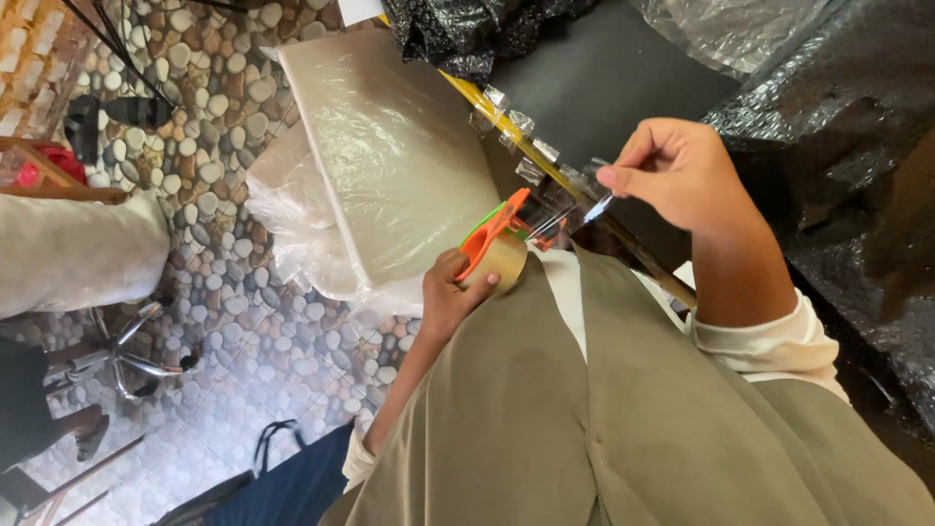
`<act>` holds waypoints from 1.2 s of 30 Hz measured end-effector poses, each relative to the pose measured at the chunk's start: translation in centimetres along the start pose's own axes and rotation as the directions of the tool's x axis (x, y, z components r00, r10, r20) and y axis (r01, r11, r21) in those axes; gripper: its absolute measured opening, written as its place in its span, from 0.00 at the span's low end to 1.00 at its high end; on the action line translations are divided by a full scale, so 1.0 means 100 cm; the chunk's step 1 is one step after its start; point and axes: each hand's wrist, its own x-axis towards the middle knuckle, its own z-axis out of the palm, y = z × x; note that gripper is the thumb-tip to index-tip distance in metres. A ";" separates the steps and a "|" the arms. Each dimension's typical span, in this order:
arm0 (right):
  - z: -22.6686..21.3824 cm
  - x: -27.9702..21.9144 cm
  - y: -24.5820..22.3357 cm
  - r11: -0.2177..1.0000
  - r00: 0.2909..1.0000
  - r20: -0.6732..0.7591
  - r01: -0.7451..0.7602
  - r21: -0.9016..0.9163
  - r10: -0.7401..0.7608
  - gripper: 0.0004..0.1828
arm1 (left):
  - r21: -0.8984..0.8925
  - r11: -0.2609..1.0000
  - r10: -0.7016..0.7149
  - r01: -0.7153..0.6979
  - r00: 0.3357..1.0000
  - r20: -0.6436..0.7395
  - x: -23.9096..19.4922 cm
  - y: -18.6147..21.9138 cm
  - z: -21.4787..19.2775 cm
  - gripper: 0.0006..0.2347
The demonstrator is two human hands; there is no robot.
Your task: The person wraps a blue tote bag in black bubble wrap on a table. They unfold the bubble wrap, place the bag on it, fold the wrap around the bag, and secure it with clear tape using a handheld dispenser.
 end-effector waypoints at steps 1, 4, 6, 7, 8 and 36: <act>-0.001 0.011 0.017 0.999 1.000 0.012 -0.019 0.029 0.019 0.10 | -0.043 0.998 0.046 -0.045 0.999 0.005 -0.001 -0.003 -0.001 0.23; 0.011 0.026 0.061 0.980 0.995 0.001 -0.100 0.174 0.102 0.10 | -0.125 0.982 0.145 -0.140 0.989 0.025 -0.001 -0.016 -0.003 0.19; 0.026 0.031 0.094 0.940 0.983 -0.001 -0.173 0.294 0.182 0.10 | -0.160 0.972 0.178 -0.169 0.983 0.038 -0.009 -0.044 -0.005 0.17; 0.033 0.032 0.114 0.892 0.960 0.040 -0.272 0.361 0.277 0.10 | -0.152 0.963 0.230 -0.222 0.973 0.037 -0.016 -0.068 -0.005 0.16; 0.039 0.036 0.133 0.832 0.929 0.085 -0.361 0.421 0.360 0.09 | -0.143 0.949 0.288 -0.280 0.957 0.036 -0.019 -0.092 -0.005 0.17; 0.029 -0.013 0.180 0.425 0.878 -0.449 -0.347 -0.836 -0.166 0.35 | -0.166 0.945 0.301 -0.283 0.948 0.100 0.004 0.006 -0.047 0.18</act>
